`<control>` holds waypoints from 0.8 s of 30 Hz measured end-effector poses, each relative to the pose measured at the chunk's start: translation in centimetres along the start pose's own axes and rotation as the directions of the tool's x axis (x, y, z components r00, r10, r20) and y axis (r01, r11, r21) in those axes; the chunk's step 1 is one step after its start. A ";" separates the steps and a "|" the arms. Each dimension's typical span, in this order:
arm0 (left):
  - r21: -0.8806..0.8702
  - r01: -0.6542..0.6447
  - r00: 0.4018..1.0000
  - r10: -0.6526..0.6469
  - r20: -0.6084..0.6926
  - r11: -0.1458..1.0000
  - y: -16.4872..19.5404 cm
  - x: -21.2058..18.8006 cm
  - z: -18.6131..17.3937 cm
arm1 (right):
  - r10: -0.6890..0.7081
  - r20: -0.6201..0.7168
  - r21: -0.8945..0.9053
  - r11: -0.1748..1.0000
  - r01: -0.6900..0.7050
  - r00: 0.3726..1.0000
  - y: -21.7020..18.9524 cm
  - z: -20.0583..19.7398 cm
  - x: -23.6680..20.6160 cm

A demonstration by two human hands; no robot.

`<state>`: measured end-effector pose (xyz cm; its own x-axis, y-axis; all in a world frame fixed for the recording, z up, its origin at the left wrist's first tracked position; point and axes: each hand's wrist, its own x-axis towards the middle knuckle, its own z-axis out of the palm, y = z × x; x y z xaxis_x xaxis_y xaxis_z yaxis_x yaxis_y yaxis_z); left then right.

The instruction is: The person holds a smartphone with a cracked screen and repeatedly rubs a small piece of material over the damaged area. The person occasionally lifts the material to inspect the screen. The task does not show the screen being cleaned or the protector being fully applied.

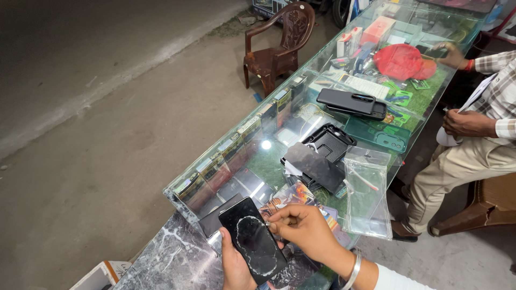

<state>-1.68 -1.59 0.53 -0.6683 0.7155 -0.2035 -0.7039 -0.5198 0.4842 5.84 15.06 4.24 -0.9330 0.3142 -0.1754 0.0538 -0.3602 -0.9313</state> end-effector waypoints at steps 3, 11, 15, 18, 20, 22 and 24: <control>-0.007 0.011 0.999 -0.012 -0.032 1.000 0.0 0.0 0.0 | -0.076 -0.011 -0.089 0.993 0.075 0.997 -0.5 0.5 -0.5; -0.026 0.004 0.985 -0.008 -0.170 1.000 -0.4 0.0 -0.2 | -0.160 -0.020 -0.290 0.946 0.147 0.987 -1.3 1.1 -1.2; 0.049 0.094 0.991 -0.088 -0.105 0.994 -0.2 -0.1 -0.3 | 0.037 0.018 -0.112 0.993 -0.035 0.999 -1.1 0.3 -0.6; 0.112 0.117 0.993 -0.114 -0.035 0.987 0.0 -0.1 -0.3 | 0.052 0.103 -0.044 0.998 -0.048 0.993 -1.1 -0.5 -0.2; 0.121 0.157 0.988 -0.157 -0.015 0.980 0.2 -0.1 -0.2 | 0.035 0.128 -0.059 0.998 -0.028 0.991 -0.9 -0.8 -0.1; 0.129 0.162 0.987 -0.159 -0.028 0.978 0.3 -0.1 -0.1 | 0.026 0.153 -0.063 0.998 -0.016 0.988 -0.9 -0.9 0.1; 0.135 0.140 0.989 -0.132 -0.068 0.981 0.2 -0.1 -0.1 | 0.023 0.169 -0.057 0.998 -0.013 0.985 -0.9 -0.9 0.3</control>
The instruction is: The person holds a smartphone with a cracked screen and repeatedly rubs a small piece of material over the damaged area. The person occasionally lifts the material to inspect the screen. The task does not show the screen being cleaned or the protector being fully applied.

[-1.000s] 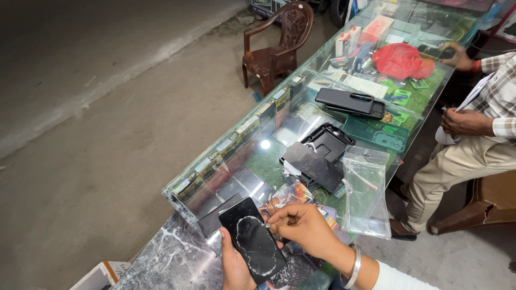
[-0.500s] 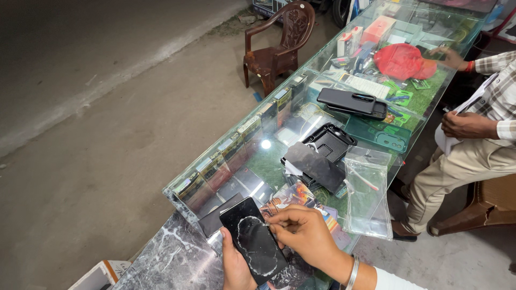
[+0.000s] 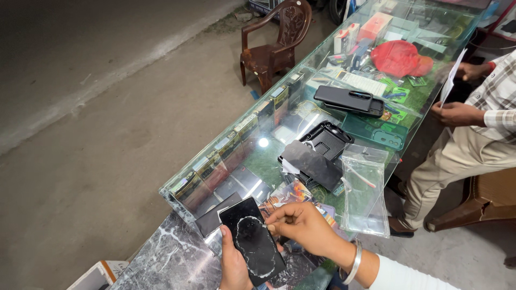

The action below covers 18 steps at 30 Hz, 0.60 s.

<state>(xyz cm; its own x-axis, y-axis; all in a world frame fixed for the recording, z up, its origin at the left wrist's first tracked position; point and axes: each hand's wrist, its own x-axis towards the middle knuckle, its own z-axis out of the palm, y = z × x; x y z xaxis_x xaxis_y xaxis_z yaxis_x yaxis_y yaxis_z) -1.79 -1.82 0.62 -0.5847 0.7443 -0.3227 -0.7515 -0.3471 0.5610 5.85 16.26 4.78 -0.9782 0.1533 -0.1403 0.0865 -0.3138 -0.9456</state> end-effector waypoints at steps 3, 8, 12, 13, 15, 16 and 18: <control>0.004 -0.023 0.998 0.024 -0.053 1.000 -0.2 0.0 -0.1 | 0.020 0.027 0.000 1.000 -0.020 0.999 -0.4 0.1 0.4; -0.002 -0.075 0.987 0.074 -0.144 0.997 -0.7 0.3 -0.8 | 0.026 -0.114 -0.084 0.996 -0.035 0.993 -0.8 1.5 0.5; -0.043 -0.065 0.983 0.057 -0.175 0.997 -0.9 0.3 -1.2 | -0.016 -0.232 -0.253 0.966 -0.045 0.973 -0.7 2.4 0.4; -0.039 -0.066 0.982 0.058 -0.180 0.997 -0.9 0.4 -1.1 | -0.040 -0.224 -0.271 0.962 -0.022 0.974 -0.7 2.4 0.3; -0.024 -0.074 0.979 0.068 -0.190 0.997 -0.8 0.4 -0.8 | -0.093 -0.201 -0.301 0.953 0.029 0.975 -0.7 2.4 0.3; -0.050 -0.074 0.988 0.067 -0.143 0.996 -0.8 0.3 -0.5 | -0.094 -0.186 -0.277 0.960 0.040 0.978 -0.7 2.4 0.2; -0.102 -0.079 0.996 0.074 -0.045 0.992 -0.6 0.4 0.2 | -0.105 -0.150 -0.231 0.971 0.068 0.983 -0.8 2.2 0.2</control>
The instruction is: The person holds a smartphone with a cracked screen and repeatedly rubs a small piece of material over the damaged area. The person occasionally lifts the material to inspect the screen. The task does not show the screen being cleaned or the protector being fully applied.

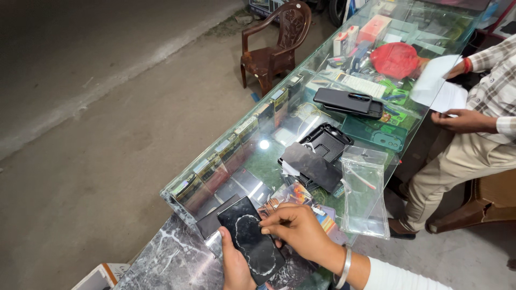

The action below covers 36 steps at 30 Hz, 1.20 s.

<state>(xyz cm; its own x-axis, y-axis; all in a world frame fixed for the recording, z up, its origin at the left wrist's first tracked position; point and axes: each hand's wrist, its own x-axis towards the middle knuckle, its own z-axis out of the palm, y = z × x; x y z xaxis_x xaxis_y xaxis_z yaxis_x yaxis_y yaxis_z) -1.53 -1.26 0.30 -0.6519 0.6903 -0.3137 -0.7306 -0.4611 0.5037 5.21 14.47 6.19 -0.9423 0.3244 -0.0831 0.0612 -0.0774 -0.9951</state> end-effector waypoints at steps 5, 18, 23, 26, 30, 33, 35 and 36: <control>-0.018 -0.109 0.992 0.110 0.061 0.994 0.5 -0.5 1.4 | -0.447 0.038 -0.330 0.838 0.434 0.894 -0.9 -1.5 -0.7; -0.057 -0.071 0.988 0.078 0.131 0.996 0.1 -0.2 0.3 | 0.056 -0.036 0.178 0.983 -0.049 0.998 2.0 -0.9 -1.1; -0.073 -0.066 0.998 0.067 0.009 0.995 -0.1 -0.1 0.0 | 0.039 -0.066 0.188 0.982 -0.026 0.997 2.3 -0.6 -1.2; -0.058 -0.065 0.993 0.070 0.096 0.996 -0.1 0.1 0.0 | 0.047 -0.064 0.161 0.986 -0.036 0.997 2.0 -0.6 -1.1; -0.054 -0.046 0.992 0.052 0.117 0.997 -0.2 0.1 -0.4 | 0.033 -0.051 0.134 0.991 -0.026 0.998 1.5 -0.6 -1.2; -0.029 -0.040 0.999 0.040 0.001 0.999 -0.4 0.1 -0.7 | 0.025 -0.067 0.053 0.998 -0.021 0.997 1.4 -0.6 -1.2; 0.027 -0.031 0.997 0.033 -0.068 0.999 -0.5 0.1 -0.8 | 0.034 -0.040 0.068 0.997 -0.032 0.999 1.4 -0.7 -1.1; 0.053 -0.024 0.994 0.029 -0.104 0.998 -0.6 0.1 -0.8 | 0.042 -0.027 0.074 0.996 -0.040 0.999 1.5 -0.9 -1.0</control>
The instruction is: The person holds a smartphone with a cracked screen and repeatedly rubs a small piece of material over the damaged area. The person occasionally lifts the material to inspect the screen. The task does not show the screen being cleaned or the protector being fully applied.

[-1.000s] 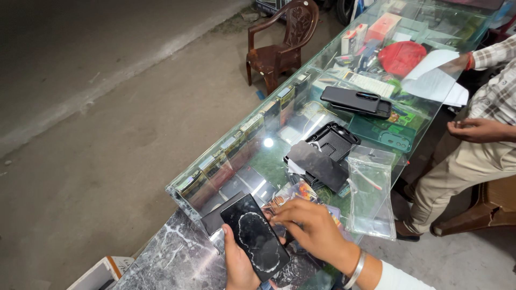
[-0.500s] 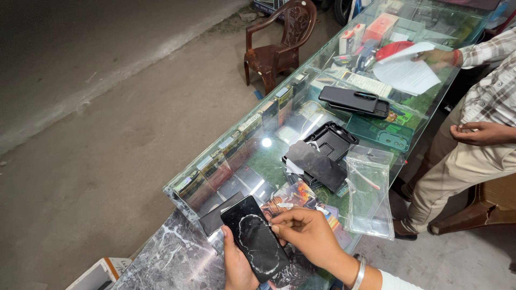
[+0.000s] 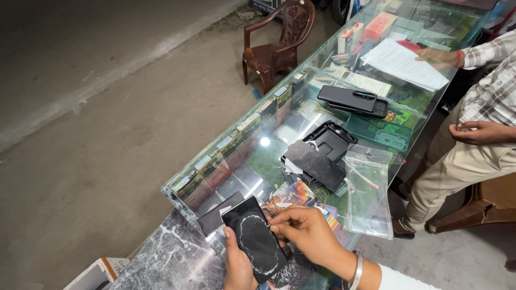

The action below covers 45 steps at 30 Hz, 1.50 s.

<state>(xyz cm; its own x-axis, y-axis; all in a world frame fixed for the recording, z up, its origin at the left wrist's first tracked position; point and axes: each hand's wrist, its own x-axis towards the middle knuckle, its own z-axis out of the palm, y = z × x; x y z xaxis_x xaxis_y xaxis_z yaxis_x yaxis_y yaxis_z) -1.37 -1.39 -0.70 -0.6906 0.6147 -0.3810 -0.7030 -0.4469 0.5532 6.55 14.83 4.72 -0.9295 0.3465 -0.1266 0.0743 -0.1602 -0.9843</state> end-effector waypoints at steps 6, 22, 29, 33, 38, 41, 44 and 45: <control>0.071 0.068 0.993 -0.075 0.088 0.995 0.5 0.1 0.2 | 0.075 0.087 0.141 0.986 -0.087 0.993 0.4 -0.8 0.8; 0.033 0.123 0.982 -0.127 0.138 0.992 0.7 0.2 0.4 | 0.007 0.287 -0.046 0.999 0.007 0.958 -2.1 -1.8 2.8; -0.068 -0.051 0.957 0.069 0.282 0.996 0.6 -0.6 0.9 | -0.346 0.076 -0.383 0.856 0.348 0.935 -3.0 -0.4 -0.3; -0.114 -0.062 0.962 0.090 0.259 0.992 0.7 -0.4 1.0 | -0.071 -0.039 0.038 0.997 0.073 0.997 -1.3 0.3 -0.4; -0.106 -0.002 0.997 0.010 0.080 0.994 0.5 -0.3 0.8 | -0.019 -0.035 0.095 0.995 0.022 0.999 0.5 0.2 -0.3; -0.072 0.011 0.995 -0.004 0.104 0.997 0.5 -0.3 0.6 | -0.012 -0.064 0.069 0.997 0.016 0.998 0.7 0.3 -0.2; -0.053 -0.003 0.994 0.009 0.109 0.999 0.4 -0.2 0.4 | -0.014 -0.073 0.066 0.998 0.019 0.997 0.5 0.5 -0.2; -0.055 -0.008 0.996 0.013 0.093 0.998 0.4 -0.2 0.3 | -0.017 -0.071 0.066 0.998 0.022 0.997 0.3 0.6 -0.2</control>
<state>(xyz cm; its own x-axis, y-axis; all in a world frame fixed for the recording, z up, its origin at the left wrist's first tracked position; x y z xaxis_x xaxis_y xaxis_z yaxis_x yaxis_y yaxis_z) -1.48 -1.44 -0.20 -0.6808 0.6665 -0.3037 -0.7059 -0.4864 0.5149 6.56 14.20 4.51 -0.9026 0.4139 -0.1183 0.0301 -0.2134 -0.9765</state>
